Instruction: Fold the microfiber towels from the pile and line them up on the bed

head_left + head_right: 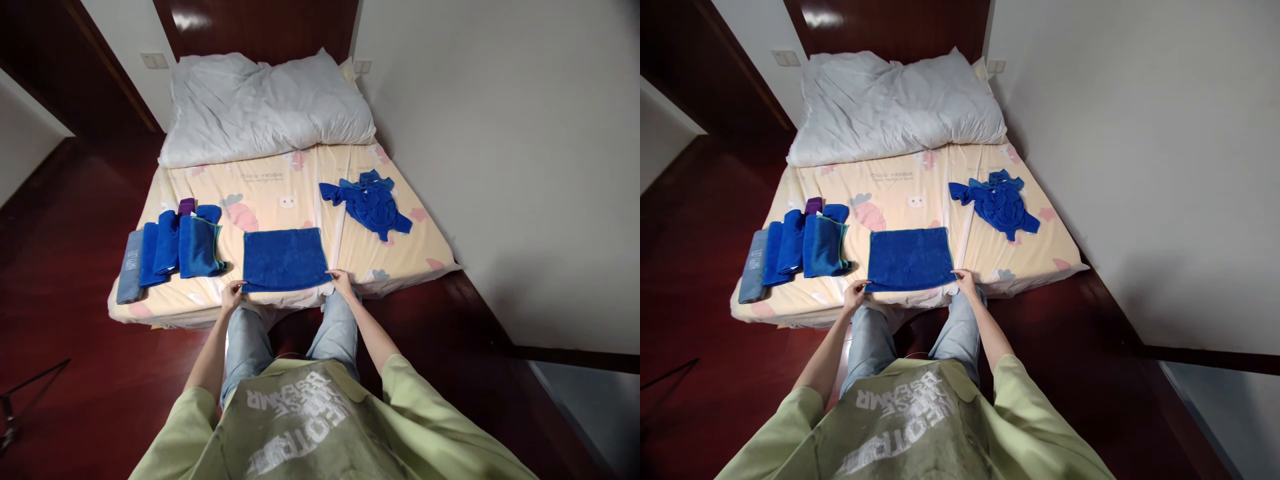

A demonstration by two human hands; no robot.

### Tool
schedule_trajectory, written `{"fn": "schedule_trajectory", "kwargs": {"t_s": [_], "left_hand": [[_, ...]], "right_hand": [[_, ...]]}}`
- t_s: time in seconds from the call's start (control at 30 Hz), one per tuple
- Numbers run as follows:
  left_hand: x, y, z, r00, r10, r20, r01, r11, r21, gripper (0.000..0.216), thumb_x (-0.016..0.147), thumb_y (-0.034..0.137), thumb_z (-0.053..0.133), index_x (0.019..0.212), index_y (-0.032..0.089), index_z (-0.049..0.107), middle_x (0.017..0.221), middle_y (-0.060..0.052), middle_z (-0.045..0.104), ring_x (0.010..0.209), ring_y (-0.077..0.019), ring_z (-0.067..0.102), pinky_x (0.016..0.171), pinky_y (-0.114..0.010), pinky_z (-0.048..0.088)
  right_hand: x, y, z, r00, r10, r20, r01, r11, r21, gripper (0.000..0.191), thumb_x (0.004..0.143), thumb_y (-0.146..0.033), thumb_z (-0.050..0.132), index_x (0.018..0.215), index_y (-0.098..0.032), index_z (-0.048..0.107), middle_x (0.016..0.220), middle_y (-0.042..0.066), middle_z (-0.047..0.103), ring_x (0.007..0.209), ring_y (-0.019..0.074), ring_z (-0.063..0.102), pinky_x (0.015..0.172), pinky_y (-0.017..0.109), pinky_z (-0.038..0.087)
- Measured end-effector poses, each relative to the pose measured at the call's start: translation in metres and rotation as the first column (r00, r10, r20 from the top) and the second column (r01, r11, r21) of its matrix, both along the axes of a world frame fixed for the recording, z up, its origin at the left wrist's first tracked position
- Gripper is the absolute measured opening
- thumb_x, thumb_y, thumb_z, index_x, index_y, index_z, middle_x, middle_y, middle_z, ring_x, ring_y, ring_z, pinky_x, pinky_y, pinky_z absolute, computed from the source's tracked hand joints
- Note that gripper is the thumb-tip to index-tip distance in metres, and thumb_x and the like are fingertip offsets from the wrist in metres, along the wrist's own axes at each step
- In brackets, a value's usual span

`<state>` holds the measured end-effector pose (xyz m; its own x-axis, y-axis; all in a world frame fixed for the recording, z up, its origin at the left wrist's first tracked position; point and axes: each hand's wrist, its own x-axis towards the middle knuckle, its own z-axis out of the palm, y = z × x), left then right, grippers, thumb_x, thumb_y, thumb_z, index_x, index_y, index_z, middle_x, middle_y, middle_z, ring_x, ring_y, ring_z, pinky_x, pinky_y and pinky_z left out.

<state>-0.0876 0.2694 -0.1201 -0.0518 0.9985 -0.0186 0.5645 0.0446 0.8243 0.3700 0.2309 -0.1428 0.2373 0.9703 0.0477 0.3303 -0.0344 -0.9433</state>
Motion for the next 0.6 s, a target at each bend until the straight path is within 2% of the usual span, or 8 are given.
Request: {"fn": "schedule_trajectory", "kwargs": {"t_s": [0.1, 0.2, 0.27, 0.4, 0.6], "left_hand": [[0.0, 0.005, -0.003, 0.999, 0.05, -0.019, -0.051, 0.998, -0.036, 0.038, 0.076, 0.045, 0.059, 0.089, 0.014, 0.076, 0.087, -0.01, 0.074, 0.071, -0.0189, 0.062, 0.07, -0.031, 0.054], [0.0, 0.01, -0.008, 0.993, 0.114, -0.029, -0.116, 0.991, -0.066, 0.041, 0.075, 0.05, 0.06, 0.088, 0.014, 0.074, 0.073, -0.006, 0.069, 0.065, -0.0186, 0.059, 0.065, -0.03, 0.051], [0.001, 0.013, -0.01, 0.988, 0.15, -0.029, -0.152, 0.985, -0.08, 0.043, 0.076, 0.052, 0.059, 0.089, 0.014, 0.073, 0.073, -0.006, 0.069, 0.068, -0.0198, 0.061, 0.067, -0.03, 0.051], [0.004, 0.017, -0.01, 0.981, 0.191, -0.023, -0.192, 0.975, -0.108, 0.043, 0.076, 0.052, 0.059, 0.09, 0.014, 0.073, 0.079, -0.008, 0.073, 0.076, -0.0227, 0.067, 0.072, -0.031, 0.053], [0.005, 0.022, -0.009, 0.974, 0.227, -0.009, -0.226, 0.963, -0.149, 0.037, 0.077, 0.047, 0.062, 0.091, 0.016, 0.074, 0.085, -0.009, 0.076, 0.083, -0.024, 0.07, 0.078, -0.031, 0.054]], "right_hand": [[-0.001, 0.004, 0.001, 0.999, -0.038, -0.01, 0.037, 0.999, -0.015, 0.025, 0.074, -0.027, 0.061, 0.087, -0.015, 0.079, 0.084, 0.008, 0.078, 0.077, 0.0211, 0.071, 0.078, 0.035, 0.059], [-0.003, 0.012, 0.0, 0.995, -0.096, -0.017, 0.095, 0.995, -0.03, 0.028, 0.079, -0.041, 0.065, 0.078, -0.015, 0.075, 0.068, 0.006, 0.072, 0.067, 0.0212, 0.066, 0.066, 0.032, 0.057], [-0.005, 0.017, -0.001, 0.991, -0.133, -0.023, 0.132, 0.991, -0.033, 0.037, 0.079, -0.051, 0.067, 0.074, -0.016, 0.073, 0.068, 0.007, 0.071, 0.067, 0.0221, 0.066, 0.064, 0.032, 0.056], [-0.007, 0.026, -0.002, 0.981, -0.191, -0.032, 0.19, 0.981, -0.032, 0.048, 0.076, -0.065, 0.069, 0.077, -0.017, 0.073, 0.08, 0.012, 0.077, 0.077, 0.0261, 0.071, 0.073, 0.037, 0.059], [-0.006, 0.028, -0.004, 0.976, -0.214, -0.042, 0.212, 0.976, -0.039, 0.049, 0.074, -0.067, 0.07, 0.079, -0.018, 0.075, 0.085, 0.014, 0.079, 0.085, 0.029, 0.075, 0.08, 0.041, 0.06]]}}
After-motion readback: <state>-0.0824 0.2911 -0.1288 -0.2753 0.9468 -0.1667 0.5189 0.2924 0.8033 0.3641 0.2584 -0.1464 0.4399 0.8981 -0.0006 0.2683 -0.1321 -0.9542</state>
